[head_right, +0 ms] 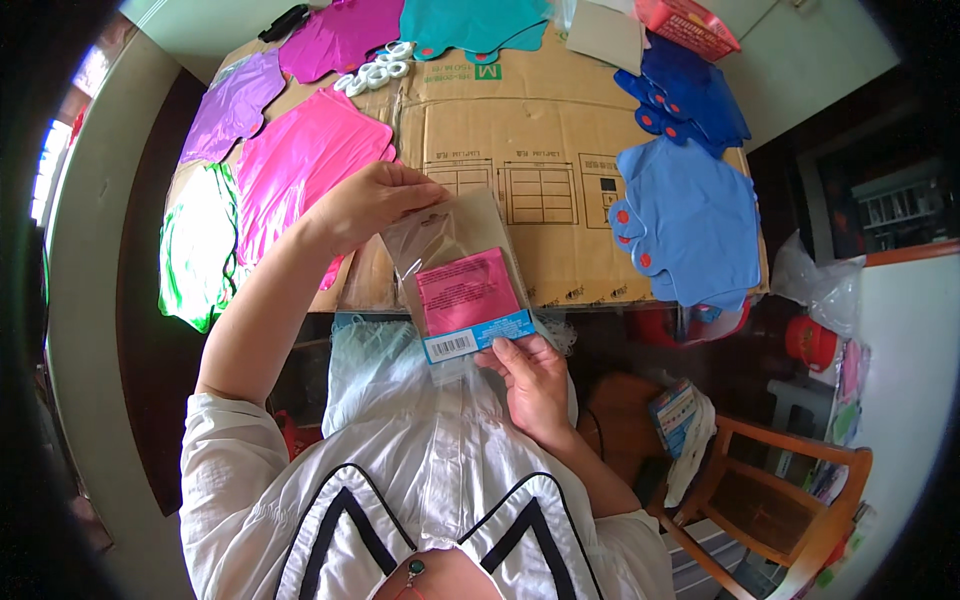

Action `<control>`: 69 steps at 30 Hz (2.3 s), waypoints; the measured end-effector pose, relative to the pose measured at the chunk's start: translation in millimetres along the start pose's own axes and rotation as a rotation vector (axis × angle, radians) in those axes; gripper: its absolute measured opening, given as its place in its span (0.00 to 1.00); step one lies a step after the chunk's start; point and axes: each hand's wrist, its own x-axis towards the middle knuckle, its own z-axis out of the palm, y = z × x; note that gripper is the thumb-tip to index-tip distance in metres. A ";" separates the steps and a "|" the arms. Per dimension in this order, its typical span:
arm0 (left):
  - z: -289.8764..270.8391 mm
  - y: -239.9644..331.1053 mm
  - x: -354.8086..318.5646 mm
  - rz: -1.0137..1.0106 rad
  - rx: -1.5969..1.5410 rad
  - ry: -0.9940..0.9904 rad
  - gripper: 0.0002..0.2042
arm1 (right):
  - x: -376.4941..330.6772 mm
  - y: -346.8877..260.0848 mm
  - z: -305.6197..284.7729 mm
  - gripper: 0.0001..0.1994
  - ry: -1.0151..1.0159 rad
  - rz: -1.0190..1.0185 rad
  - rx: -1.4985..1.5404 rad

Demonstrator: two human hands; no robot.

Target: Sorting, folding, and placing colored plastic sheets into individual plastic packaging sleeves.

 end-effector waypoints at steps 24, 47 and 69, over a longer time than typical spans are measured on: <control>4.9 -10.1 -1.8 0.155 0.273 0.096 0.15 | -3.2 -0.7 1.6 0.09 -0.083 0.015 -0.070; 57.6 -21.1 -48.1 0.775 0.941 0.412 0.32 | 8.8 2.8 12.9 0.06 0.091 -0.010 0.074; 84.2 -32.0 -1.6 0.670 1.265 0.247 0.38 | 28.0 -20.8 16.6 0.13 -0.034 0.101 -0.380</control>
